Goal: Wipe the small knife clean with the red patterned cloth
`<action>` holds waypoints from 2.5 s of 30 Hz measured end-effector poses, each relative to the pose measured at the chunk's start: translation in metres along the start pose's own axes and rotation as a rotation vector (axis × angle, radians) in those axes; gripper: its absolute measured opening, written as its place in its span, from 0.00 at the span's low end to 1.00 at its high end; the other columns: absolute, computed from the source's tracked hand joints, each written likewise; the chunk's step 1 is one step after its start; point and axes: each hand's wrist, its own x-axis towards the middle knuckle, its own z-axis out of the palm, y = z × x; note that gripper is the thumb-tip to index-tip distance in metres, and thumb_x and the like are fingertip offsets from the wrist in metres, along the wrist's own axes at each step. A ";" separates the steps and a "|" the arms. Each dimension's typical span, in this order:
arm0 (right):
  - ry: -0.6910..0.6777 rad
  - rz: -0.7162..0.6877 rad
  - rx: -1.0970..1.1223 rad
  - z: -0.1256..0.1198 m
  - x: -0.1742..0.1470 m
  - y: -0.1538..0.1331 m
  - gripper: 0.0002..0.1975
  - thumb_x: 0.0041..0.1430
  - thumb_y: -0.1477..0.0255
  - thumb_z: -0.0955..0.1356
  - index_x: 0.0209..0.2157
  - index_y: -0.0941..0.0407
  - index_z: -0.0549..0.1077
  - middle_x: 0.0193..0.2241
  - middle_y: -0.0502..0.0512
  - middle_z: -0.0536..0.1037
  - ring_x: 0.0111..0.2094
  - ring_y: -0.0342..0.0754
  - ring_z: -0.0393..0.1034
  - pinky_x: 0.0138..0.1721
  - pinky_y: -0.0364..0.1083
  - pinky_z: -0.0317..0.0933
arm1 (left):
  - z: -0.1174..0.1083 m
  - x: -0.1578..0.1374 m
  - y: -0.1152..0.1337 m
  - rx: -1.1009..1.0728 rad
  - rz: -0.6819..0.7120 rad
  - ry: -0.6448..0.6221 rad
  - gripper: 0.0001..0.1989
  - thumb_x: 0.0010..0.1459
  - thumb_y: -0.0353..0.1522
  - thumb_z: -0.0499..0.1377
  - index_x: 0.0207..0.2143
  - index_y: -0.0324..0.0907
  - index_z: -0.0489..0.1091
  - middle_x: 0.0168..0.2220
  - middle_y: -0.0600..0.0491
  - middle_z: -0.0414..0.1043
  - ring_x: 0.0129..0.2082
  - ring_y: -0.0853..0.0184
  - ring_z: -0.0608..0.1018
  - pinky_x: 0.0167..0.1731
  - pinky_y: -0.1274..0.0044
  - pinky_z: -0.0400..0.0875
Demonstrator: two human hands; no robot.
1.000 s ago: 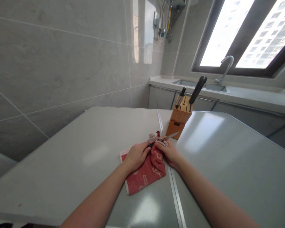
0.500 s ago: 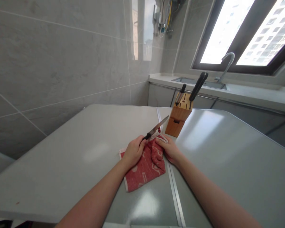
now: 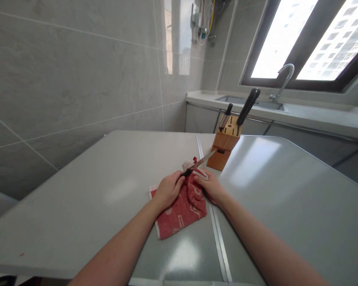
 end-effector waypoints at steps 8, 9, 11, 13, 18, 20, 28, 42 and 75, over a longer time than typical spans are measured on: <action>0.026 0.011 -0.025 0.000 0.000 0.000 0.13 0.40 0.68 0.73 0.30 0.55 0.71 0.27 0.49 0.74 0.29 0.45 0.67 0.34 0.45 0.60 | 0.001 0.001 0.000 0.014 0.010 -0.071 0.14 0.61 0.37 0.43 0.35 0.42 0.66 0.33 0.51 0.72 0.33 0.66 0.73 0.35 0.77 0.64; 0.017 0.017 -0.021 0.000 0.000 0.000 0.13 0.40 0.68 0.73 0.30 0.55 0.71 0.27 0.49 0.74 0.28 0.45 0.67 0.34 0.45 0.60 | 0.001 0.001 0.000 0.017 0.023 -0.095 0.14 0.61 0.37 0.44 0.36 0.43 0.66 0.34 0.51 0.73 0.34 0.65 0.73 0.35 0.77 0.64; 0.000 0.020 -0.015 0.001 0.000 0.000 0.13 0.41 0.67 0.72 0.30 0.55 0.71 0.27 0.49 0.74 0.29 0.45 0.67 0.34 0.45 0.59 | 0.000 0.001 0.000 0.020 0.045 -0.132 0.14 0.60 0.37 0.44 0.39 0.43 0.67 0.36 0.51 0.73 0.36 0.65 0.74 0.37 0.77 0.64; 0.003 0.014 -0.012 0.001 0.000 0.000 0.12 0.41 0.67 0.72 0.30 0.56 0.71 0.27 0.49 0.74 0.29 0.45 0.66 0.34 0.45 0.59 | -0.001 0.000 0.001 0.016 0.053 -0.143 0.14 0.60 0.36 0.45 0.41 0.44 0.66 0.38 0.51 0.73 0.37 0.65 0.74 0.38 0.76 0.64; 0.026 0.018 0.019 0.001 0.000 0.001 0.11 0.42 0.67 0.72 0.29 0.56 0.71 0.25 0.49 0.73 0.27 0.43 0.65 0.32 0.43 0.60 | -0.002 0.000 0.004 -0.018 0.060 -0.119 0.14 0.61 0.35 0.44 0.44 0.45 0.65 0.40 0.51 0.73 0.38 0.65 0.73 0.39 0.76 0.64; 0.040 0.032 0.030 0.000 0.001 0.001 0.12 0.41 0.67 0.72 0.29 0.56 0.71 0.25 0.49 0.73 0.27 0.43 0.66 0.32 0.43 0.60 | -0.002 0.000 0.005 -0.025 0.057 -0.107 0.14 0.61 0.35 0.44 0.43 0.44 0.66 0.39 0.51 0.73 0.38 0.65 0.73 0.38 0.76 0.64; 0.070 0.054 0.045 -0.001 0.002 0.000 0.13 0.41 0.67 0.73 0.30 0.57 0.71 0.27 0.50 0.75 0.29 0.44 0.67 0.35 0.45 0.61 | -0.002 -0.001 0.004 -0.017 0.054 -0.069 0.13 0.61 0.36 0.44 0.36 0.42 0.66 0.34 0.52 0.72 0.33 0.66 0.72 0.34 0.77 0.63; 0.043 -0.009 0.015 -0.001 0.001 0.002 0.14 0.44 0.65 0.71 0.33 0.55 0.71 0.31 0.51 0.75 0.33 0.45 0.68 0.39 0.46 0.60 | -0.001 0.001 0.000 -0.090 0.040 -0.040 0.15 0.61 0.38 0.42 0.33 0.41 0.64 0.30 0.53 0.70 0.30 0.68 0.70 0.33 0.77 0.63; 0.079 0.044 0.164 -0.009 0.004 0.004 0.11 0.43 0.67 0.72 0.28 0.57 0.71 0.24 0.49 0.73 0.25 0.41 0.65 0.31 0.42 0.59 | 0.000 0.001 0.002 -0.011 0.075 -0.131 0.18 0.63 0.36 0.38 0.27 0.41 0.63 0.27 0.53 0.68 0.28 0.69 0.69 0.31 0.78 0.60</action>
